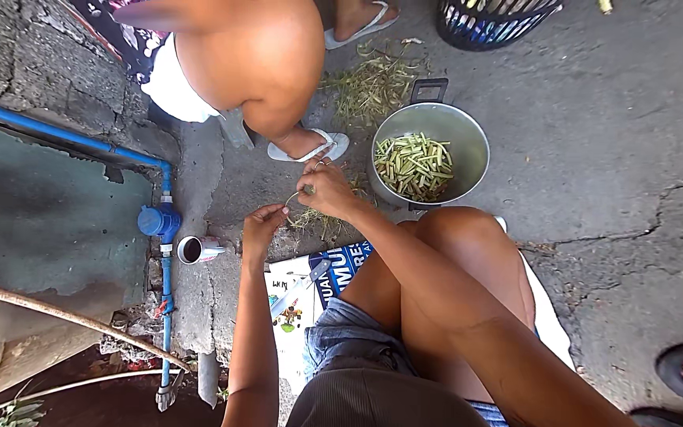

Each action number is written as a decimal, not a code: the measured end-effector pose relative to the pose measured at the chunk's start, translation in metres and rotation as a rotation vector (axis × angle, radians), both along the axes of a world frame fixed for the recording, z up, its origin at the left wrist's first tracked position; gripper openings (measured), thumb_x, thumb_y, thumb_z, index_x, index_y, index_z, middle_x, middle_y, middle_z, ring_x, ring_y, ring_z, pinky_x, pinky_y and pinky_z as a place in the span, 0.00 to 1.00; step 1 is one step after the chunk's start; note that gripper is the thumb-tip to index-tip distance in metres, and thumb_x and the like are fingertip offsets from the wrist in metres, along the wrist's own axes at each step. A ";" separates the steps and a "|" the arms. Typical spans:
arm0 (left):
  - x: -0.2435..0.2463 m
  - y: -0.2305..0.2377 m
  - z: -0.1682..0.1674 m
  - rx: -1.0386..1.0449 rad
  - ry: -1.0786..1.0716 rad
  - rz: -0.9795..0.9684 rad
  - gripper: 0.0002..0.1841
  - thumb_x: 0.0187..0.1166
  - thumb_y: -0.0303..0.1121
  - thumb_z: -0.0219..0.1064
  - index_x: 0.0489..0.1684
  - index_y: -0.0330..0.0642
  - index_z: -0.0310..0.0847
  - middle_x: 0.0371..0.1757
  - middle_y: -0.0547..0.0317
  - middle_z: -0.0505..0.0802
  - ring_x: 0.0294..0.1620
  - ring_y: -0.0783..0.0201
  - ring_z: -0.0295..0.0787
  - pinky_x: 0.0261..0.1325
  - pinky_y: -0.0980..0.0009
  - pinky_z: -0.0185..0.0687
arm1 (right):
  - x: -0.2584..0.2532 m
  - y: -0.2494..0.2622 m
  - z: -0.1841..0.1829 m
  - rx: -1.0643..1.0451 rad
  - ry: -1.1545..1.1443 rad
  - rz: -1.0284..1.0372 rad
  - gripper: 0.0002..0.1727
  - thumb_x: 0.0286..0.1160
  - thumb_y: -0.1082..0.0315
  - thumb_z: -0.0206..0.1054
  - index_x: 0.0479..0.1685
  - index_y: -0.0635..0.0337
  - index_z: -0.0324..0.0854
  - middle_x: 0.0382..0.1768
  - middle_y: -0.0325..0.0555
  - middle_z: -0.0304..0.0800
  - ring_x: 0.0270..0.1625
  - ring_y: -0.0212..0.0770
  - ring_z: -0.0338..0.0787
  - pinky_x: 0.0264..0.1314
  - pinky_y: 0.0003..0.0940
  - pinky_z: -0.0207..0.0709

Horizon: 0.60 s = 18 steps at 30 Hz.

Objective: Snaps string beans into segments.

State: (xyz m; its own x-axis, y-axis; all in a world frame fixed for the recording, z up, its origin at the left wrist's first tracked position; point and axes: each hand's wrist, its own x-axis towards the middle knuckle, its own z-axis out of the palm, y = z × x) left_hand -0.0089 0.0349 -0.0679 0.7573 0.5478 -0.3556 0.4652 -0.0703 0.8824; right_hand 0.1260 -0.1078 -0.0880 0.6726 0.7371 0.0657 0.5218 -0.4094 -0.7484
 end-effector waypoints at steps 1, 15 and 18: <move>0.000 0.000 0.000 0.014 0.002 -0.010 0.06 0.78 0.24 0.73 0.46 0.34 0.90 0.30 0.63 0.92 0.25 0.79 0.81 0.31 0.82 0.78 | 0.001 0.000 0.000 0.016 0.027 -0.002 0.09 0.70 0.61 0.71 0.37 0.55 0.94 0.55 0.55 0.87 0.68 0.59 0.78 0.66 0.59 0.66; -0.009 0.016 0.011 0.301 0.003 -0.243 0.09 0.85 0.29 0.67 0.53 0.37 0.90 0.44 0.59 0.94 0.38 0.76 0.84 0.48 0.74 0.80 | 0.001 -0.005 0.012 0.384 0.797 0.213 0.03 0.66 0.79 0.72 0.28 0.65 0.91 0.49 0.49 0.87 0.56 0.37 0.81 0.60 0.34 0.75; -0.008 0.012 0.014 0.434 -0.008 -0.280 0.09 0.85 0.30 0.67 0.54 0.38 0.91 0.51 0.53 0.93 0.45 0.67 0.88 0.54 0.65 0.83 | -0.001 -0.005 0.016 0.341 0.901 0.169 0.04 0.68 0.78 0.71 0.29 0.65 0.90 0.47 0.45 0.88 0.51 0.34 0.82 0.57 0.34 0.75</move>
State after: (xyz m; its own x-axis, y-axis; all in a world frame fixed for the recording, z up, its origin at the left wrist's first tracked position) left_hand -0.0168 0.0466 -0.0544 0.8979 0.4194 -0.1338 0.3692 -0.5518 0.7478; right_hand 0.1254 -0.1130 -0.0717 0.4627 0.8651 -0.1939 -0.2714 -0.0700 -0.9599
